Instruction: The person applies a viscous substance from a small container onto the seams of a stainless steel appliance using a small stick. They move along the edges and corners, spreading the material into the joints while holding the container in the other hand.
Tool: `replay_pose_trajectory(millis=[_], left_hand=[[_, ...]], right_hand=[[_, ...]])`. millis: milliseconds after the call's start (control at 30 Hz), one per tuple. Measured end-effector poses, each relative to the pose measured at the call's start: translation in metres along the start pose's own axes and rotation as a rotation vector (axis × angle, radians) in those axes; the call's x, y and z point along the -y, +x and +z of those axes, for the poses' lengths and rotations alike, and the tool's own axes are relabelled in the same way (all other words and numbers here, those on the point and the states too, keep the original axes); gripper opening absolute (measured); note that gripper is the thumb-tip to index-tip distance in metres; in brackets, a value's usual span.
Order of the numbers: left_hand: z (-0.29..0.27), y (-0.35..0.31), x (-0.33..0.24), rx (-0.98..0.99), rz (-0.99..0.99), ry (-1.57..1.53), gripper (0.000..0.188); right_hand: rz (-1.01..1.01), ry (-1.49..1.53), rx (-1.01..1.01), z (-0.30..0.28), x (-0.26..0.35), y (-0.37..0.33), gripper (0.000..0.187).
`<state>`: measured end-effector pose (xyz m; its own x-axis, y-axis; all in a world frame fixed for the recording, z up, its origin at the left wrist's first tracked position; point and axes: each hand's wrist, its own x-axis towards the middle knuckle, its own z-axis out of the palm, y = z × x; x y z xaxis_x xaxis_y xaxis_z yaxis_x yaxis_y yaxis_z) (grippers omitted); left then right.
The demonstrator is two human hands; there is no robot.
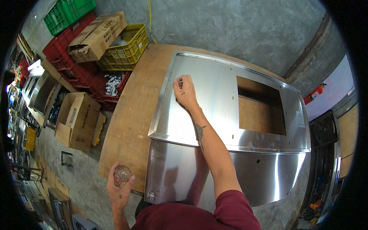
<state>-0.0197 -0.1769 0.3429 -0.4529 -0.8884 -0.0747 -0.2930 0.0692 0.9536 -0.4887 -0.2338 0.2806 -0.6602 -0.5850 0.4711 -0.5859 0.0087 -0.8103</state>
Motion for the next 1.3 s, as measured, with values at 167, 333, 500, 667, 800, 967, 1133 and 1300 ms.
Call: replay_pose_trajectory(millis=[167, 333, 500, 667, 800, 967, 1133, 1300], left_hand=[[0.001, -0.001, -0.005, -0.002, -0.003, 0.018, 0.072], [-0.002, -0.001, 0.002, 0.011, 0.032, 0.073, 0.073], [0.000, -0.001, 0.000, 0.013, -0.003, 0.008, 0.073], [0.000, 0.000, 0.001, 0.029, 0.006, -0.002, 0.073], [-0.001, 0.000, 0.004, 0.027, 0.019, 0.018, 0.073], [0.000, -0.001, 0.002, 0.037, -0.012, -0.009, 0.074], [0.003, 0.000, 0.004, 0.030, 0.026, -0.007, 0.072], [0.000, -0.002, 0.010, 0.018, 0.038, -0.033, 0.071]], right_hand=[[-0.017, -0.025, -0.011, -0.001, 0.001, -0.001, 0.026], [0.007, -0.026, 0.014, -0.002, 0.002, 0.000, 0.026], [0.000, -0.008, -0.011, 0.002, 0.001, -0.001, 0.027], [-0.004, -0.034, 0.004, 0.000, 0.002, 0.000, 0.027], [0.001, -0.020, 0.010, 0.000, 0.004, -0.001, 0.027], [0.017, -0.037, 0.013, -0.001, 0.001, -0.002, 0.028], [-0.009, -0.047, -0.001, -0.004, -0.003, 0.000, 0.027], [-0.023, -0.036, -0.013, 0.008, -0.005, 0.003, 0.026]])
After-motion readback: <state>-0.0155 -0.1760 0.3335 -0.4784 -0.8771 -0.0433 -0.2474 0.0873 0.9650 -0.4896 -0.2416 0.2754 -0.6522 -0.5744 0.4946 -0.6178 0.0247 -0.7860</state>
